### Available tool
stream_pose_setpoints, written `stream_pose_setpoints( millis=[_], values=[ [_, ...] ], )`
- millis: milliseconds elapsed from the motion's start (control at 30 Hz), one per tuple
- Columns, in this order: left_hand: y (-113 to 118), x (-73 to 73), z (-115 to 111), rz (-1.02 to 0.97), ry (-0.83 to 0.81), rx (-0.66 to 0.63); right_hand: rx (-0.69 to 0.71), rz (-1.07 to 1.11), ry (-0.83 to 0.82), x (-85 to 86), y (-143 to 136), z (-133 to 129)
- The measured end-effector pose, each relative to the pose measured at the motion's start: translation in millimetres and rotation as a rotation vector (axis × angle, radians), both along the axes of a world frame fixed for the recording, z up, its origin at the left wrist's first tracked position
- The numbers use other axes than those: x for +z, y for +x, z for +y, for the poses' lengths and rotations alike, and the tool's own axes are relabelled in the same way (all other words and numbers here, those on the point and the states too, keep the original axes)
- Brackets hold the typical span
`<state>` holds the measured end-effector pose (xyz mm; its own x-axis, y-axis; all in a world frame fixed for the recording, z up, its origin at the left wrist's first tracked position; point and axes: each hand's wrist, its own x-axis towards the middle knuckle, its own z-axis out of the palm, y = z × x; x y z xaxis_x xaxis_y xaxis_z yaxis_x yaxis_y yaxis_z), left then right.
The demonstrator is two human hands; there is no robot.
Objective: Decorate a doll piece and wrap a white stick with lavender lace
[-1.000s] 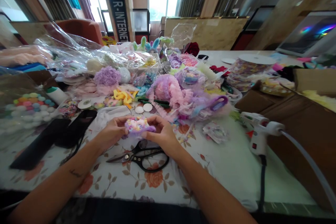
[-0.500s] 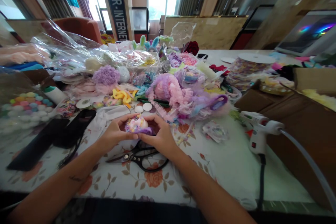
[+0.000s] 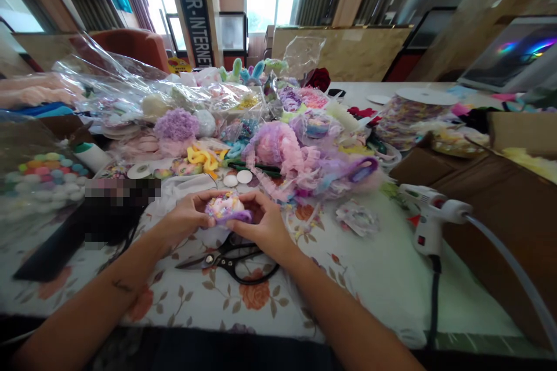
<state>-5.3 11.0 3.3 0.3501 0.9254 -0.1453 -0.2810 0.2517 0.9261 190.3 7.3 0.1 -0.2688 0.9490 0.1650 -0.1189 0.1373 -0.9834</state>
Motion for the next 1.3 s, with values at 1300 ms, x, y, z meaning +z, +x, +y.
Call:
stream_pose_setpoints(
  millis=[1300],
  values=[
    [10, -6.6, -4, 0.182, 0.142, 0.067, -0.031, -0.229, 0.067, 1.5, 4, 9]
  ],
)
